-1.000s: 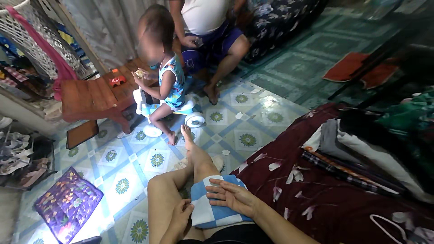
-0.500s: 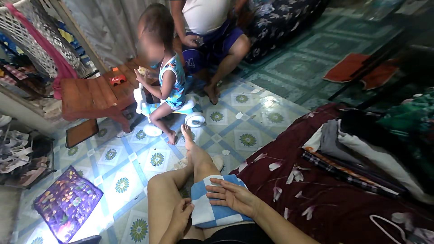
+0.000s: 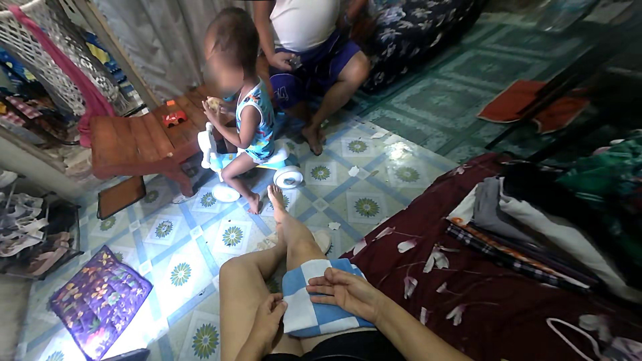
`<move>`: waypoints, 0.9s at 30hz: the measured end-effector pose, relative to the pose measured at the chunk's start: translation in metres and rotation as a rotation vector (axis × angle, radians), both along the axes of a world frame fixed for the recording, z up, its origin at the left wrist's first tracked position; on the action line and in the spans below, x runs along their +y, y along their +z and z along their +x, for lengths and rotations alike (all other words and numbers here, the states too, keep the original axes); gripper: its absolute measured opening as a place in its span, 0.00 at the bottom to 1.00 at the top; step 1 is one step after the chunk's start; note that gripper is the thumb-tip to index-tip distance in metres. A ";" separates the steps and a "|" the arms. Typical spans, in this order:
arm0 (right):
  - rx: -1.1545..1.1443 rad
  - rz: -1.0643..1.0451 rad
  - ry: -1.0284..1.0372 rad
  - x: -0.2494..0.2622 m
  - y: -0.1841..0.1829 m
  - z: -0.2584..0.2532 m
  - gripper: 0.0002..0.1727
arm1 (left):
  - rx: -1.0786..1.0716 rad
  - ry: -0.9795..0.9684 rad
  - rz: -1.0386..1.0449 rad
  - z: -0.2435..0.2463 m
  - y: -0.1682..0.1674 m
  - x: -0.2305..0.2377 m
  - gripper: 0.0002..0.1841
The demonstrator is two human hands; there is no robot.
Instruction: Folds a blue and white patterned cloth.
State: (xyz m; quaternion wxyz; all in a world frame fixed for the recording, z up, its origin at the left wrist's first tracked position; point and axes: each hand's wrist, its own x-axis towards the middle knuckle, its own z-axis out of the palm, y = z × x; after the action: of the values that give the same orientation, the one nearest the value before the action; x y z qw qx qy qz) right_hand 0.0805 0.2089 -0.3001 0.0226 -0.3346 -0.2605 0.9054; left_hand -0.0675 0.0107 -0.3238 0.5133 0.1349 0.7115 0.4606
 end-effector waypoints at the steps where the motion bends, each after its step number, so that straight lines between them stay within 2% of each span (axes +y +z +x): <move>1: -0.005 0.000 -0.002 0.000 0.000 0.000 0.16 | -0.001 0.001 -0.001 0.000 0.000 0.000 0.19; 27: -0.015 -0.003 -0.013 -0.001 0.003 0.000 0.16 | -0.003 0.002 0.007 0.001 0.003 0.000 0.18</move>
State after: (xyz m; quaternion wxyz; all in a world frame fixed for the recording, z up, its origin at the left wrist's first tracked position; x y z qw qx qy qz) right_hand 0.0804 0.2079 -0.2974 0.0260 -0.3431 -0.2569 0.9031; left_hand -0.0664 0.0107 -0.3209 0.5135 0.1352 0.7092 0.4638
